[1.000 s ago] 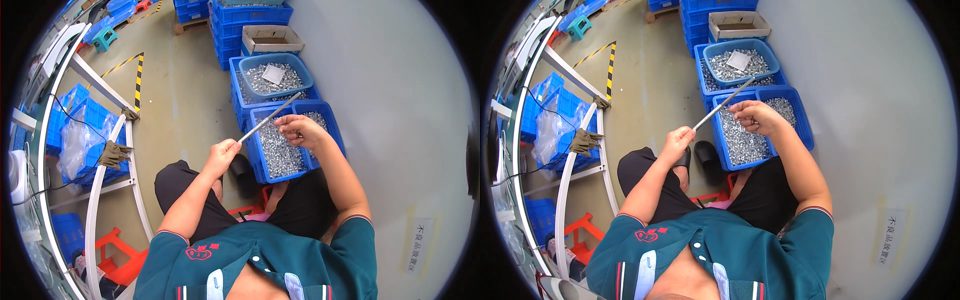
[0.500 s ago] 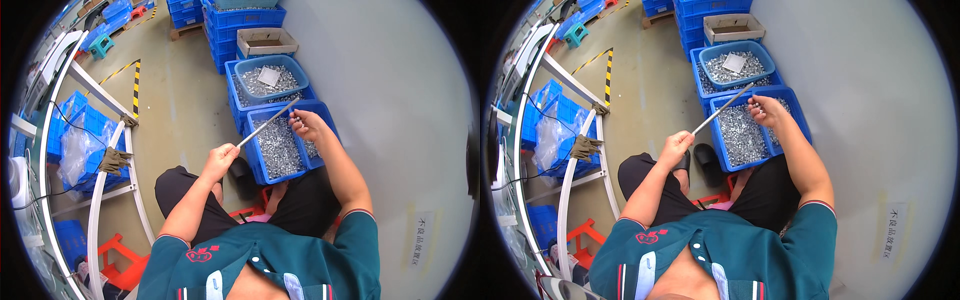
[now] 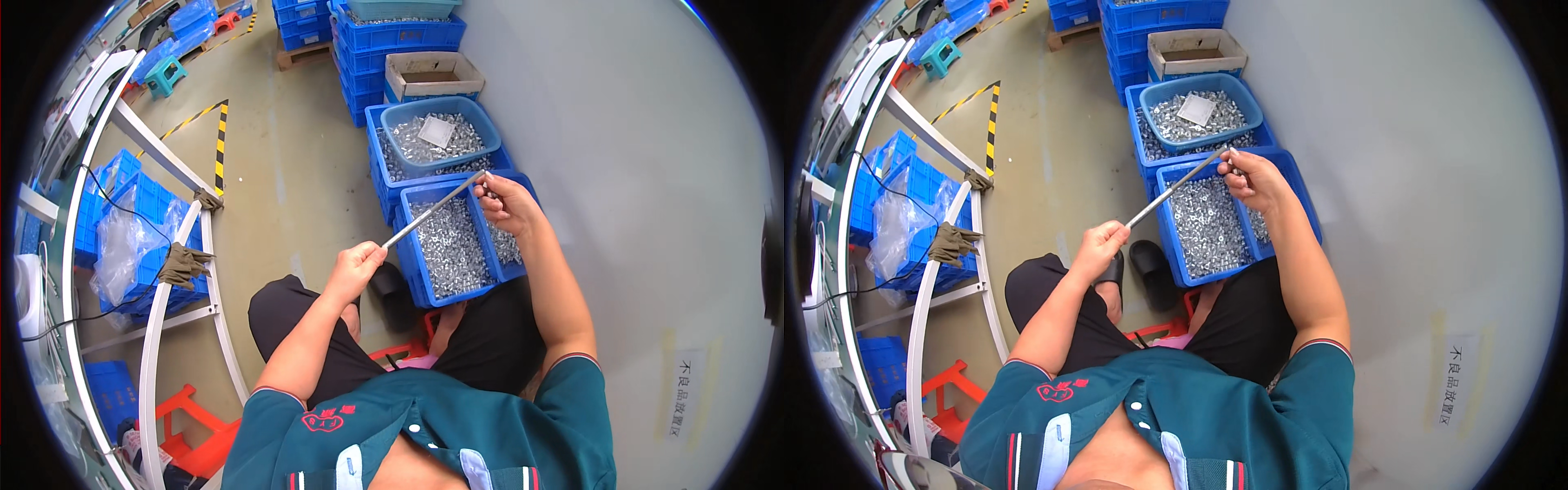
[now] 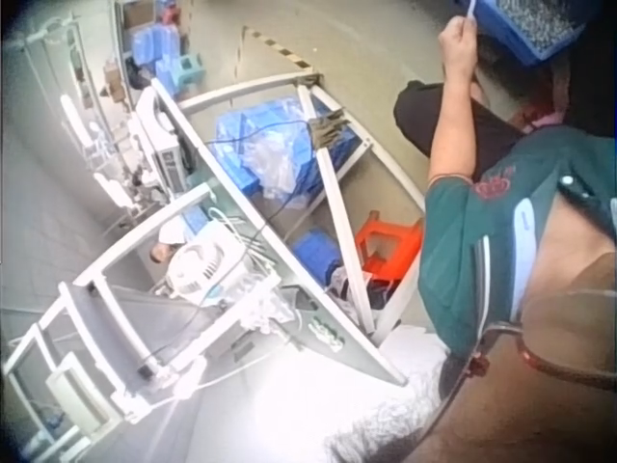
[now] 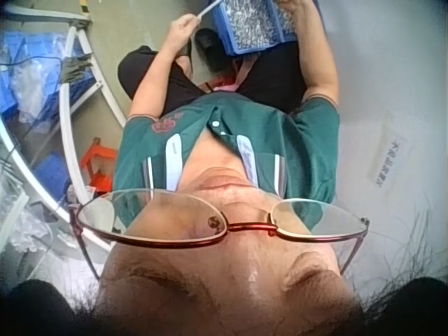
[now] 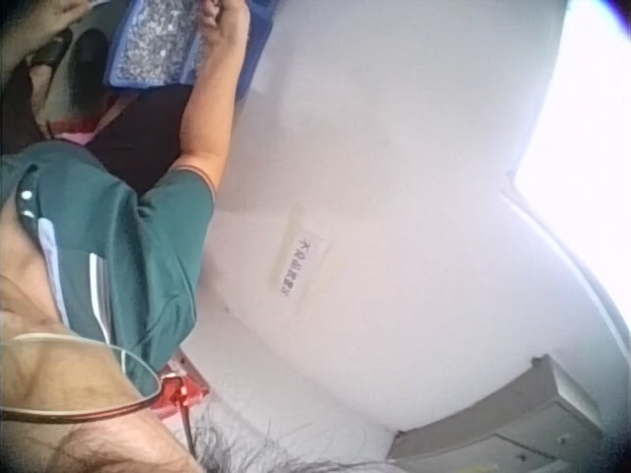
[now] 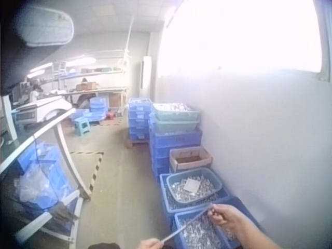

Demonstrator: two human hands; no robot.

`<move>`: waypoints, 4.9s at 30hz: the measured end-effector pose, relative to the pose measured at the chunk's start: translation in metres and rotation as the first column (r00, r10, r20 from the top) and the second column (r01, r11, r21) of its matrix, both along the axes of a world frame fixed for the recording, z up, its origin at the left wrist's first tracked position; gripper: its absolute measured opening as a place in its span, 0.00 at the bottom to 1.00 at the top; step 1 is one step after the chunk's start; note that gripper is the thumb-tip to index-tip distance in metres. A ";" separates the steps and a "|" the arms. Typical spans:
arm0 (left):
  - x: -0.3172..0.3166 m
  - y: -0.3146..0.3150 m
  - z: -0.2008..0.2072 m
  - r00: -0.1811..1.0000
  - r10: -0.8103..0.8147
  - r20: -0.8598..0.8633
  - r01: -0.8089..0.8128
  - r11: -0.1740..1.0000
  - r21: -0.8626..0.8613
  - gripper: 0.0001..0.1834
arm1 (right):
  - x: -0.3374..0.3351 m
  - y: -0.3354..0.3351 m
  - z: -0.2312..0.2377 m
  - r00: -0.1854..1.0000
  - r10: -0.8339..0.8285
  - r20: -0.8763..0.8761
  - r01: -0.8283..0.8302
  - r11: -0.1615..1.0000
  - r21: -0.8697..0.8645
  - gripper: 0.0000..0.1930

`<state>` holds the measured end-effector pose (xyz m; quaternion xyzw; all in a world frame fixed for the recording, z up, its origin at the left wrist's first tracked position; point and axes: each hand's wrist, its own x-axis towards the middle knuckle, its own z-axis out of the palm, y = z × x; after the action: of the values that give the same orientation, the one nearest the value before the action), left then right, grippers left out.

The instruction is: Manually sliding small metal rings onto a metal rod in a factory setting.

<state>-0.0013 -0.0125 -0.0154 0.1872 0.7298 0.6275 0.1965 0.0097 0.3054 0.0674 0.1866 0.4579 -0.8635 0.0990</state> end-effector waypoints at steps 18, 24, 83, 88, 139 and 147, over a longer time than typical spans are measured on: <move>0.002 0.003 -0.015 0.999 0.004 -0.039 -0.003 1.000 0.013 0.15 | 0.001 -0.016 0.009 0.985 -0.129 -0.116 0.124 0.991 -0.045 0.09; 0.001 0.004 -0.009 0.999 0.001 -0.033 -0.001 1.000 0.002 0.15 | 0.003 -0.022 0.016 0.992 0.044 -0.115 0.004 0.919 0.393 0.11; -0.002 0.005 -0.001 0.998 -0.015 0.065 0.015 1.000 0.010 0.16 | -0.004 0.006 -0.009 1.000 0.023 0.018 -0.021 0.997 -0.072 0.09; 0.000 0.005 -0.006 0.999 -0.040 0.025 0.040 0.999 0.002 0.16 | -0.002 0.006 -0.003 0.991 -0.093 -0.099 0.065 0.964 -0.256 0.10; -0.003 0.018 0.003 1.000 0.000 -0.008 0.001 0.996 0.084 0.13 | 0.005 -0.035 0.013 0.993 0.036 -0.113 -0.032 0.999 0.039 0.19; -0.018 0.064 0.012 0.986 0.038 0.163 -0.066 0.984 0.166 0.16 | 0.013 -0.075 -0.032 0.956 -0.290 0.048 0.292 0.955 -0.053 0.13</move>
<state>-0.0194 0.0518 -0.0032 0.1334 0.6598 0.7057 0.2209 0.0227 0.2301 0.0353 0.2660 0.3974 -0.8781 -0.0146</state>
